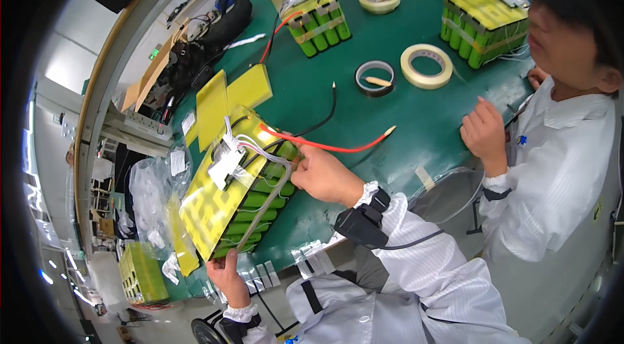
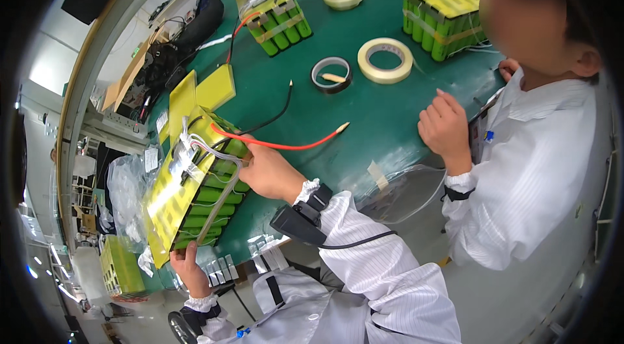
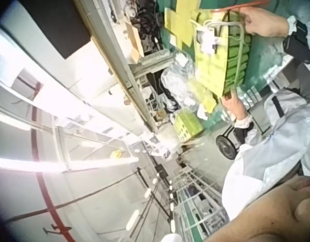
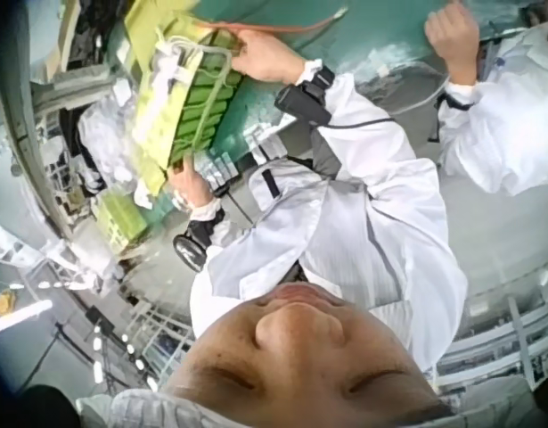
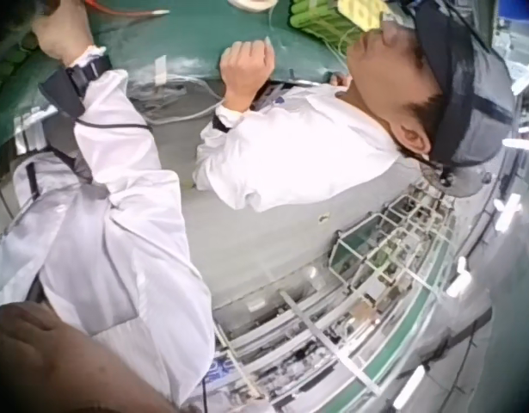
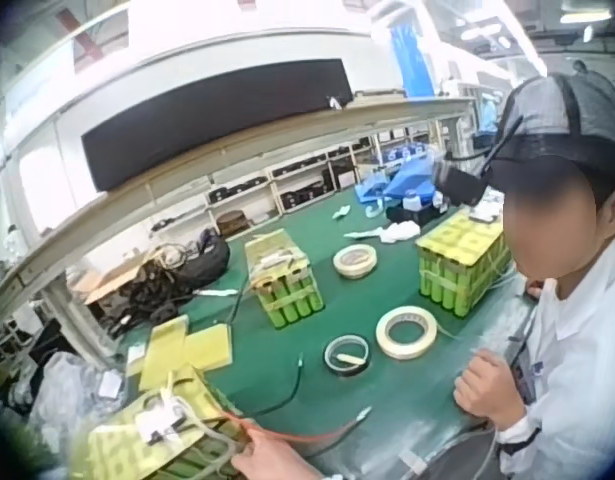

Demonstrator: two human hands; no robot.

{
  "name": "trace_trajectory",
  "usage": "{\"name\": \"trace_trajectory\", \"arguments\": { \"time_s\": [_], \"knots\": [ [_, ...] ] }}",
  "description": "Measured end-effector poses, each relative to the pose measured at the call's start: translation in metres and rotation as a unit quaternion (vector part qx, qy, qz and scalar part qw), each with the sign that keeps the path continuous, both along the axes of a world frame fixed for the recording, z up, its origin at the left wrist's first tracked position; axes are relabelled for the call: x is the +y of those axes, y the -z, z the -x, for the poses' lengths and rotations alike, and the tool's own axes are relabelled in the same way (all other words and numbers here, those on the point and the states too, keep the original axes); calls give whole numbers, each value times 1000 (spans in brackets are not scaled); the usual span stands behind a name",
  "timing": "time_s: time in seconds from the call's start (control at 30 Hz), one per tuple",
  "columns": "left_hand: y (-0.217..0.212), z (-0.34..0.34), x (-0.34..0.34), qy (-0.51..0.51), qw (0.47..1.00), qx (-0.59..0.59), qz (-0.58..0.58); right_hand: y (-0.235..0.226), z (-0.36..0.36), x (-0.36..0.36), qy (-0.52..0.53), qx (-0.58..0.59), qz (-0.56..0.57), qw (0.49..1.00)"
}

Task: The recorder is assembling and inspecting large green battery packs at a workbench in a manufacturing facility, including applying tape and checking connections.

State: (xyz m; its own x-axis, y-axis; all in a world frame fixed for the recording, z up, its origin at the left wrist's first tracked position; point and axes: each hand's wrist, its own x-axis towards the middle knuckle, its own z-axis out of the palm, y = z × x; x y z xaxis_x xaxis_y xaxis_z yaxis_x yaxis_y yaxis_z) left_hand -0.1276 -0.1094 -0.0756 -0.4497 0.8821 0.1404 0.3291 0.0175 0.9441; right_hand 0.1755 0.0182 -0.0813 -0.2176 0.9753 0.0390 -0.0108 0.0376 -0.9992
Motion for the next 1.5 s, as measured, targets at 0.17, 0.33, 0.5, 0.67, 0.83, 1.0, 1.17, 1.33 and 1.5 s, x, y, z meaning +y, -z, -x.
{"name": "trace_trajectory", "arguments": {
  "time_s": [0.17, 0.33, 0.5, 0.67, 0.83, 1.0, 1.17, 1.33, 1.5],
  "knots": [
    [-7, -3, 0, 32, 999, -28, -17, 15, 16, -3, 32, 28, 4, 999],
    [-1, 8, 0, 46, 998, -31, -11, 2, 8, 0, 11, -16, 33, 999],
    [-4, 1, 0, 52, 998, -3, -22, 17, 22, -4, 91, 20, 3, 996],
    [2, 0, 2, 65, 996, -44, -37, 9, 15, -5, 112, -73, 62, 989],
    [-3, 9, 1, 86, 994, -57, -27, 11, 11, -12, 65, -34, 32, 997],
    [0, 12, -1, 93, 991, -99, -10, -15, -17, -55, 16, -115, 48, 992],
    [2, 13, -9, 90, 991, -103, 6, -26, -77, -87, 0, -145, 69, 987],
    [3, 12, -14, 90, 991, -95, 18, -58, -142, -61, 220, -466, -74, 854],
    [7, 13, -11, 115, 989, -96, 11, -44, -210, 36, 304, -673, 40, 673]
  ]
}}
